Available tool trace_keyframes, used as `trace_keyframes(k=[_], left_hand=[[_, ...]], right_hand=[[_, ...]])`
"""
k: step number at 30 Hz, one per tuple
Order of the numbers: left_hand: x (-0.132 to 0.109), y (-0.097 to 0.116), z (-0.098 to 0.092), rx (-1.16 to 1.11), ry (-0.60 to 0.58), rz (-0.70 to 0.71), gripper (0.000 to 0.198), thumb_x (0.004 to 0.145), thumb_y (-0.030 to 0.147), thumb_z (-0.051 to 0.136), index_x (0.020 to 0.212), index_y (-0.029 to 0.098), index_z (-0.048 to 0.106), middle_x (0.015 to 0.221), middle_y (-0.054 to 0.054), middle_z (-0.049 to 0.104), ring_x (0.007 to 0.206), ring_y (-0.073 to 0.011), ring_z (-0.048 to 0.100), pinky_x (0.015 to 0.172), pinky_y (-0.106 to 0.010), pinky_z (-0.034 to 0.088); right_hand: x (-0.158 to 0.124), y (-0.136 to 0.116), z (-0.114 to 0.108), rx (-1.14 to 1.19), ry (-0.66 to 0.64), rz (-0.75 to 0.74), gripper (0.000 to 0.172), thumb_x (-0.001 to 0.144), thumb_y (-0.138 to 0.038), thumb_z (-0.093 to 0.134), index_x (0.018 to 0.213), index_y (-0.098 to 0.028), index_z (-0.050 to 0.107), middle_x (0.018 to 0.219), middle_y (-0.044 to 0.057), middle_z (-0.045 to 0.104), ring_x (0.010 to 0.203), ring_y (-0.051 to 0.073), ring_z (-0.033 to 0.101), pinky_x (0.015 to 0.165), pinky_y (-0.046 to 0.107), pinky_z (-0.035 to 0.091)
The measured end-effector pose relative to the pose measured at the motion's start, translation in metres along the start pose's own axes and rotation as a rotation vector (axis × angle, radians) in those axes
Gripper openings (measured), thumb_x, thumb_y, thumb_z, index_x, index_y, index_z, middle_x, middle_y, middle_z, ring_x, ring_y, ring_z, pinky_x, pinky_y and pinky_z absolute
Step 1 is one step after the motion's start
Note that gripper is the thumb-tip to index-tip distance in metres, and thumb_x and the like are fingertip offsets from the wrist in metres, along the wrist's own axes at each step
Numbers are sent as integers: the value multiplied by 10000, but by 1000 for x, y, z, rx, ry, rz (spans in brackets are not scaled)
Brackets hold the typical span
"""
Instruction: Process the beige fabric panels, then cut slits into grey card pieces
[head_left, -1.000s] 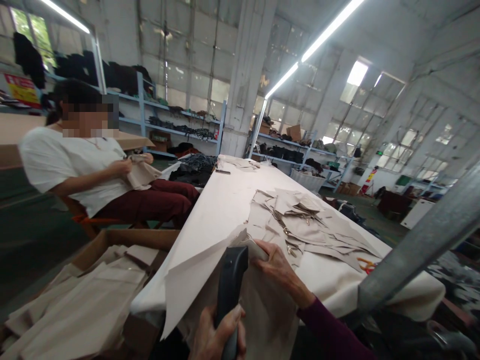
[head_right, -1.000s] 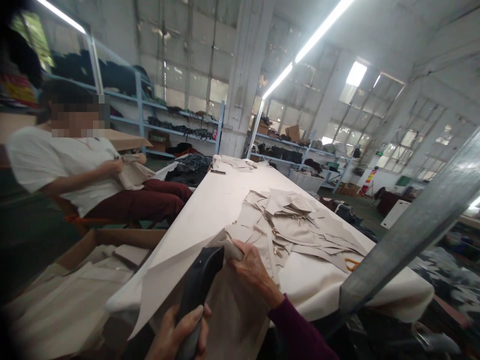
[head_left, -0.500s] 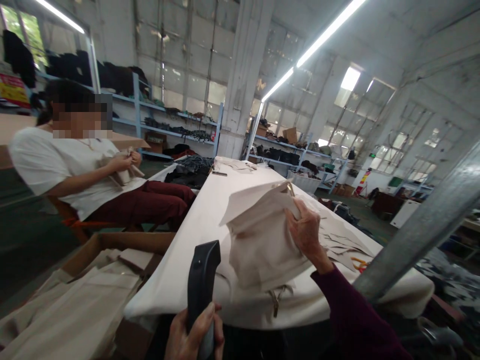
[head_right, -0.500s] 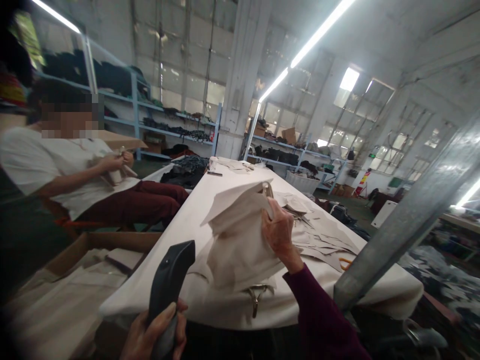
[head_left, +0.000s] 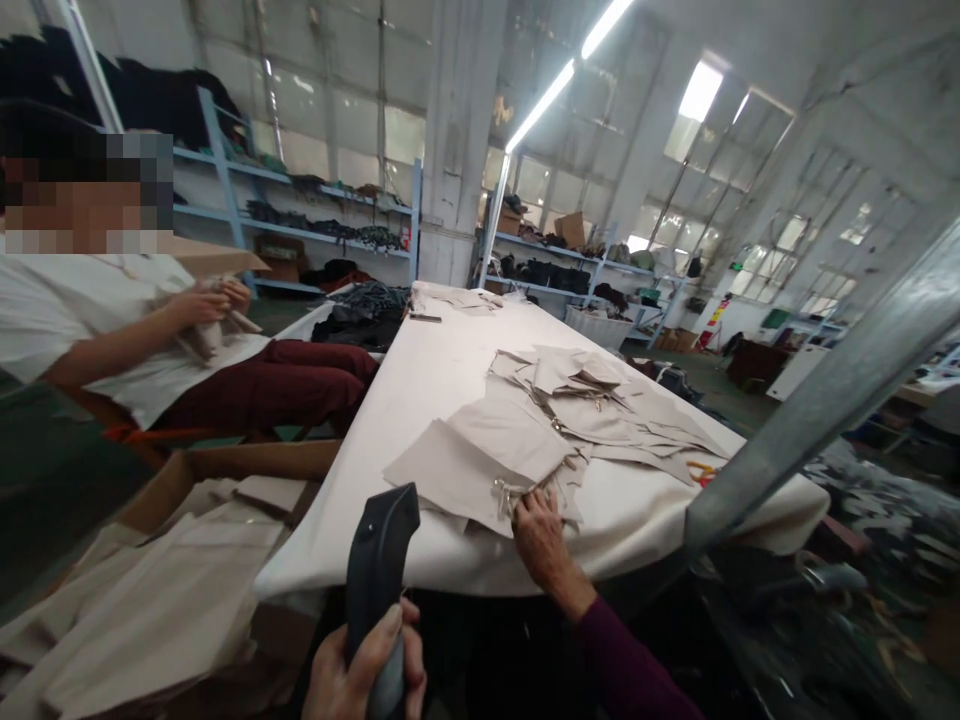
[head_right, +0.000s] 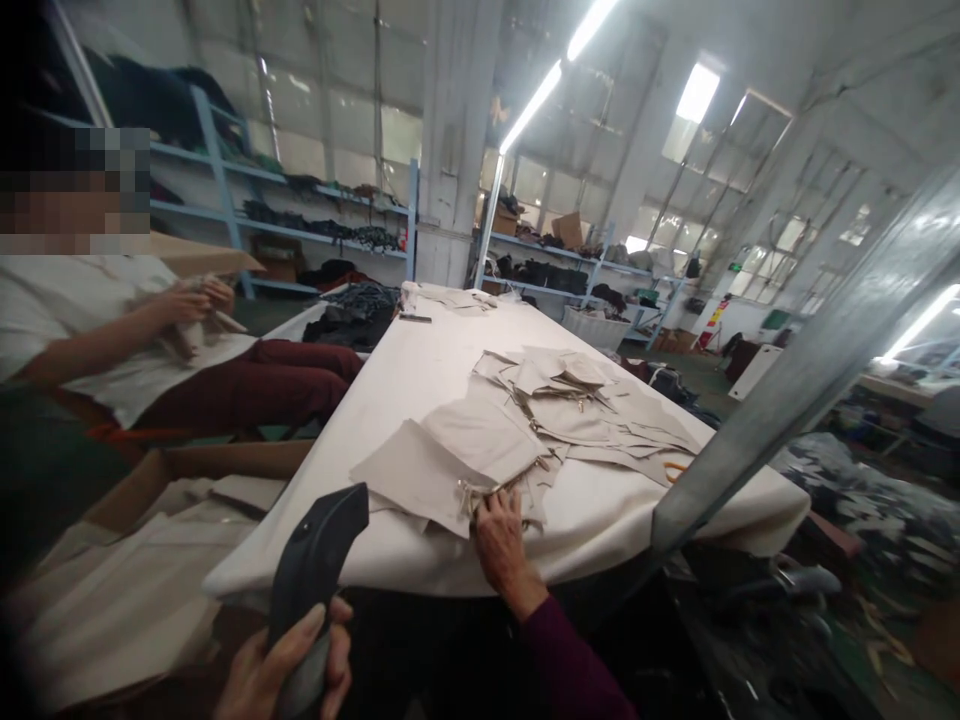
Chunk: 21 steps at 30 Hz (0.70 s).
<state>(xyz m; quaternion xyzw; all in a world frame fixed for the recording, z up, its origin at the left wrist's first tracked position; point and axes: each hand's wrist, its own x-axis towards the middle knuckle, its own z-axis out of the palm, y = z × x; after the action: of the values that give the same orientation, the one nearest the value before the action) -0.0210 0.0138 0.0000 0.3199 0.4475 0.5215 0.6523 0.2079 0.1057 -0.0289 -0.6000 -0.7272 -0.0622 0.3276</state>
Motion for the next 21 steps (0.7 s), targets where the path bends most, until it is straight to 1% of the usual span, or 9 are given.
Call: trace_keyframes(k=[3, 5, 8, 10, 11, 13, 15, 17, 21], left_hand=[[-1, -6, -1, 9, 12, -44, 433, 684, 551, 641, 781, 141, 544, 438, 25, 534, 305, -124, 481, 350, -202, 328], [0, -8, 1, 22, 6, -73, 430, 678, 544, 648, 772, 138, 543, 436, 21, 536, 303, -124, 481, 346, -201, 326], [5, -11, 6, 28, -10, -94, 437, 671, 548, 650, 764, 135, 543, 431, 22, 532, 293, -119, 471, 341, -200, 329], [8, -12, 11, 28, -29, -91, 441, 673, 552, 647, 767, 134, 543, 430, 21, 532, 289, -116, 470, 337, -196, 324], [9, -13, 13, 27, -39, -91, 441, 674, 552, 647, 767, 134, 542, 429, 21, 532, 288, -117, 471, 335, -194, 322], [10, -14, 16, 27, -61, -98, 439, 673, 550, 650, 764, 134, 543, 428, 19, 533, 286, -119, 474, 331, -193, 319], [11, -15, 19, 28, -79, -113, 442, 666, 550, 659, 760, 135, 544, 427, 18, 533, 285, -123, 478, 332, -197, 328], [11, -13, 21, 32, -87, -129, 457, 651, 562, 669, 758, 135, 546, 424, 18, 533, 285, -126, 480, 331, -198, 328], [9, -9, 25, 44, -71, -143, 489, 618, 586, 682, 751, 135, 547, 422, 16, 536, 285, -123, 477, 331, -196, 323]], right_hand=[[-22, -2, 1, 165, 3, 157, 373, 768, -35, 396, 1040, -131, 633, 1169, 169, 597, 1141, 279, 479, 1006, 455, 327], [-27, -6, -4, 280, 42, 280, 366, 788, -71, 380, 1066, -120, 613, 1174, 169, 592, 1134, 260, 498, 988, 413, 369], [-23, -12, -14, 470, 91, 473, 266, 844, -228, 438, 1023, -142, 615, 1041, 134, 652, 982, 240, 590, 872, 368, 458], [-14, -12, -17, 625, 77, 596, 270, 837, -360, 497, 951, -147, 618, 924, 114, 683, 859, 227, 633, 691, 310, 506], [-8, -11, -18, 710, 55, 658, 308, 827, -424, 510, 901, -144, 614, 856, 108, 688, 786, 216, 646, 584, 275, 496], [4, -7, -17, 887, -10, 779, 397, 801, -531, 520, 800, -139, 584, 726, 95, 673, 631, 185, 644, 421, 218, 421], [16, -1, -14, 1048, -93, 881, 442, 779, -583, 536, 743, -143, 549, 648, 72, 640, 536, 151, 620, 371, 190, 382], [27, 4, -11, 1169, -179, 955, 436, 780, -576, 553, 703, -148, 524, 590, 42, 597, 499, 135, 605, 374, 184, 398], [48, 13, -5, 1268, -289, 1030, 433, 861, -517, 457, 605, -167, 471, 474, 11, 498, 424, 138, 563, 327, 189, 376]])
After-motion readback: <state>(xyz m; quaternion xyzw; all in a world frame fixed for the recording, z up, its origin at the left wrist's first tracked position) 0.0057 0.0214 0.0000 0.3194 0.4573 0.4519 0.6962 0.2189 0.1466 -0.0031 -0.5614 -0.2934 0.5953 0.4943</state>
